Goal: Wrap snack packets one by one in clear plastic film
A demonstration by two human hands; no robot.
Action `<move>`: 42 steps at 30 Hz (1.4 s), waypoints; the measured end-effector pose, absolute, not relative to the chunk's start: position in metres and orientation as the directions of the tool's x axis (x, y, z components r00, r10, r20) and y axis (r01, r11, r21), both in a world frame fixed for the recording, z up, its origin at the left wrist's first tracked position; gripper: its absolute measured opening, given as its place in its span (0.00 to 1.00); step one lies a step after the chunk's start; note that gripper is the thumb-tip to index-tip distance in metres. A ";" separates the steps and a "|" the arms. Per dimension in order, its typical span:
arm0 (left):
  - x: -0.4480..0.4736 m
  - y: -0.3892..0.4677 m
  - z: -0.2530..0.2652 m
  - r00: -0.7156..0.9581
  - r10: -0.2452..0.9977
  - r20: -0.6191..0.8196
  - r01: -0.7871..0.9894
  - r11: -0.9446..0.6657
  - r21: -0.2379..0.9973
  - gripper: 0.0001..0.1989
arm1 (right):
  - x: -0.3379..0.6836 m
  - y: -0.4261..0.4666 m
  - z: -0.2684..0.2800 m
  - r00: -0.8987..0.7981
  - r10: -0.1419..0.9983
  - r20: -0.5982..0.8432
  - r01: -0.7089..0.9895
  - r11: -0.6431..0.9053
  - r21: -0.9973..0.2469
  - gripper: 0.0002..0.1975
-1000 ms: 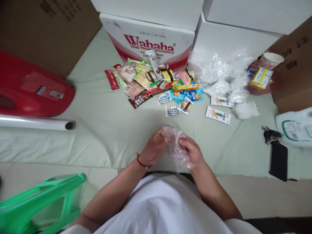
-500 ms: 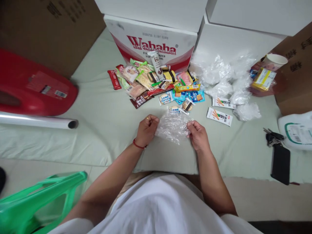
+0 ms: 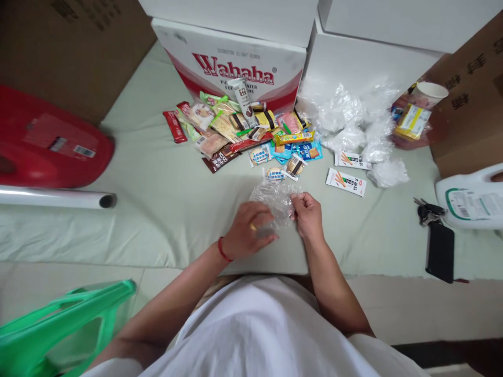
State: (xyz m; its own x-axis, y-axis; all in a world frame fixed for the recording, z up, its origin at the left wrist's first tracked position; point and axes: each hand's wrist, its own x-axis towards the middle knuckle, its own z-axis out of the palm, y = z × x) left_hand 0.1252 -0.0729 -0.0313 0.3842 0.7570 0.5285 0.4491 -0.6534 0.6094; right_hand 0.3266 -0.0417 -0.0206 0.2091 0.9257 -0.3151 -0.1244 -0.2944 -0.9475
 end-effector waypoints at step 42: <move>0.049 -0.047 -0.027 -0.373 0.897 -0.236 0.237 0.339 0.911 0.12 | 0.438 -0.066 0.045 0.110 0.973 -0.201 0.439 -0.229 -0.869 0.16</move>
State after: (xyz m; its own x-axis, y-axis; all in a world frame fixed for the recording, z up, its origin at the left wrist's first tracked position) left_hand 0.0487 -0.0465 -0.0275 -0.3731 0.8972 -0.2364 0.2373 0.3386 0.9105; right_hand 0.4379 -0.0662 0.0451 0.1099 0.9734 -0.2012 0.4389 -0.2292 -0.8688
